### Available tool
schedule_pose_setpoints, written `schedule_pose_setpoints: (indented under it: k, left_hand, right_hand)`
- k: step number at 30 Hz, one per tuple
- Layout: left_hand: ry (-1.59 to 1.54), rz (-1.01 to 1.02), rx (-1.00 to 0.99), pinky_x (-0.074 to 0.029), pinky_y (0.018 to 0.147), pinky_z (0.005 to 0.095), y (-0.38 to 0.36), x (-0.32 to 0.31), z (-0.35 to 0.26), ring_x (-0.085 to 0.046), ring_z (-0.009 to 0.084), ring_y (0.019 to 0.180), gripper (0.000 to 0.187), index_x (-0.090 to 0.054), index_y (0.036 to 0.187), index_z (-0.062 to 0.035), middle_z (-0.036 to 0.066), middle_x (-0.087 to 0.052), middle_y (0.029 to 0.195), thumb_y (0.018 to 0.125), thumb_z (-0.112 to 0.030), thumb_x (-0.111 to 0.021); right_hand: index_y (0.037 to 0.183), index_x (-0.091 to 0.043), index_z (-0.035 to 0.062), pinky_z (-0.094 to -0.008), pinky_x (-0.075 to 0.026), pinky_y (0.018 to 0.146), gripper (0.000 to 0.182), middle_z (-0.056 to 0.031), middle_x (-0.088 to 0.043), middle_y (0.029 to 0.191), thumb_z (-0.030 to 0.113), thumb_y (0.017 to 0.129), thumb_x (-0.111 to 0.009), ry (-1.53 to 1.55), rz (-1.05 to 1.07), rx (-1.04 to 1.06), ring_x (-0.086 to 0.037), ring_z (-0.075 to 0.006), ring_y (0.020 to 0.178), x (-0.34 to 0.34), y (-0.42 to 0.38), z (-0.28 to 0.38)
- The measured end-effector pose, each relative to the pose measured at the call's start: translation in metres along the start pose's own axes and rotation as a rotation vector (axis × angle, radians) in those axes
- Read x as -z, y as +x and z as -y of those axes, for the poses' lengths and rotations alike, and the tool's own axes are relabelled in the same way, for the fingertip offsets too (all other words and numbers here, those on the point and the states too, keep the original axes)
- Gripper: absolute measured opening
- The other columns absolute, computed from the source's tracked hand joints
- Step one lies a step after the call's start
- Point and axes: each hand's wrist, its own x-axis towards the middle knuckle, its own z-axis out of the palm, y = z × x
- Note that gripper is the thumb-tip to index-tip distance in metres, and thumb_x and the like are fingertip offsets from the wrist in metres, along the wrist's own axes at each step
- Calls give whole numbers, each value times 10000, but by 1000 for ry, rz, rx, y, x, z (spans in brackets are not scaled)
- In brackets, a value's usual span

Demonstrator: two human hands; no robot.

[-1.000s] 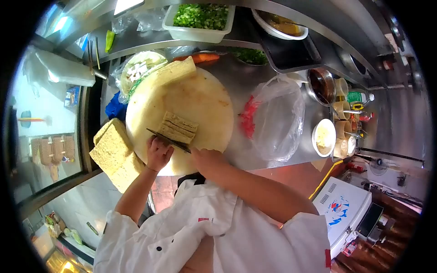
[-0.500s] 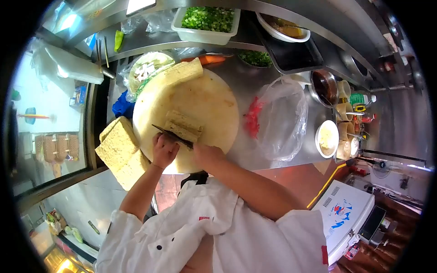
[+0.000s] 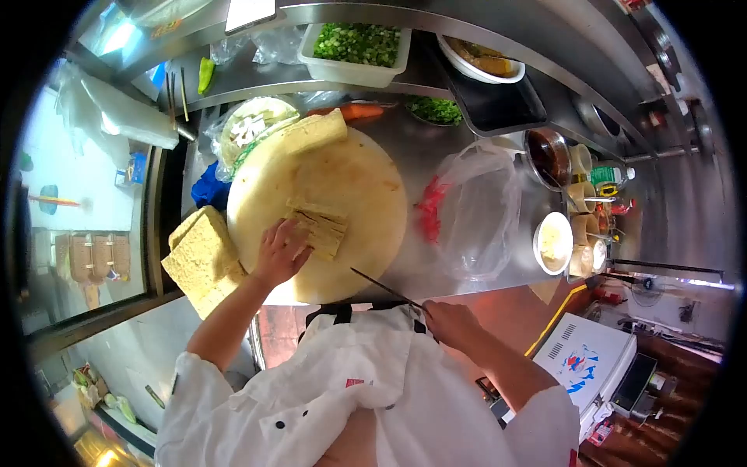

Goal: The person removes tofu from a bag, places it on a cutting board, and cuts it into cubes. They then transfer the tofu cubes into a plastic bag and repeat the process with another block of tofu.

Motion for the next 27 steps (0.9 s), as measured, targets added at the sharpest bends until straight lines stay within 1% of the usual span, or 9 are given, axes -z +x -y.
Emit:
schedule_pose_setpoints:
  k: [2, 3, 5, 6, 8, 11, 20, 23, 27]
  left_hand:
    - [-26, 203, -120, -402, 1150, 531, 31, 14, 5, -454, 428, 1399, 608, -621, 1341, -142, 181, -506, 1484, 797, -304, -839]
    - [-24, 208, -127, -402, 1150, 531, 44, 18, 6, -454, 428, 1399, 608, -621, 1341, -142, 181, -506, 1484, 797, -304, -839]
    - [-12, 426, -239, -318, 1221, 521, 69, 21, 5, -378, 406, 1469, 891, -480, 1476, -68, 208, -438, 1548, 736, -371, -872]
    - [-9, 428, -249, -318, 1221, 521, 78, 13, 9, -378, 406, 1469, 891, -480, 1476, -68, 208, -438, 1548, 736, -371, -872]
    - [67, 747, -349, -297, 1228, 509, 90, -5, 16, -398, 374, 1455, 1038, -411, 1506, 0, 206, -454, 1525, 691, -433, -885]
    - [57, 920, -364, -328, 1207, 494, 113, -5, 7, -429, 354, 1423, 1041, -420, 1484, 4, 192, -485, 1485, 673, -441, -896]
    - [3, 690, -671, -352, 1181, 486, 88, -14, 23, -460, 353, 1379, 858, -504, 1431, -133, 122, -508, 1457, 716, -425, -878]
    - [69, 562, -527, -358, 1173, 492, 100, 9, 7, -467, 343, 1370, 865, -534, 1412, -117, 124, -517, 1432, 691, -438, -889]
    - [73, 682, -418, -385, 1144, 488, 103, -10, 13, -496, 337, 1319, 847, -570, 1358, -104, 120, -542, 1367, 662, -465, -893]
  right_hand:
    - [1093, -624, 88, -564, -545, 791, 243, -177, -720, 953, 293, 1022, -513, 50, -57, 40, -696, -428, 881, -1, -11, -5]
    - [1087, -622, 83, -562, -543, 773, 236, -185, -714, 923, 288, 1019, -525, 111, -131, 33, -692, -430, 855, 0, -16, -4]
    - [1081, -620, 79, -559, -540, 754, 230, -193, -708, 893, 284, 1017, -537, 179, -210, 22, -687, -433, 830, -2, -19, -3]
    - [1085, -619, 78, -553, -534, 734, 217, -198, -703, 865, 271, 1011, -553, 224, -246, -18, -680, -440, 808, -2, -15, 0]
    - [1089, -619, 76, -547, -529, 714, 206, -203, -697, 837, 258, 1006, -570, 274, -290, -55, -672, -447, 785, -5, -9, 6]
    - [1101, -618, 65, -539, -522, 692, 215, -216, -692, 817, 255, 1008, -583, 441, -360, -74, -671, -447, 776, -11, 3, 12]
    - [1109, -597, 24, -550, -520, 701, 256, -254, -687, 827, 262, 1017, -590, 504, -464, -86, -667, -474, 791, -28, 17, 9]
    - [1085, -588, 17, -556, -518, 708, 259, -260, -689, 837, 267, 1019, -586, 516, -420, -116, -664, -480, 797, -26, 21, 12]
    - [1048, -577, 14, -566, -512, 708, 256, -262, -686, 830, 268, 1023, -575, 491, -446, -71, -657, -491, 796, -28, 37, 17]
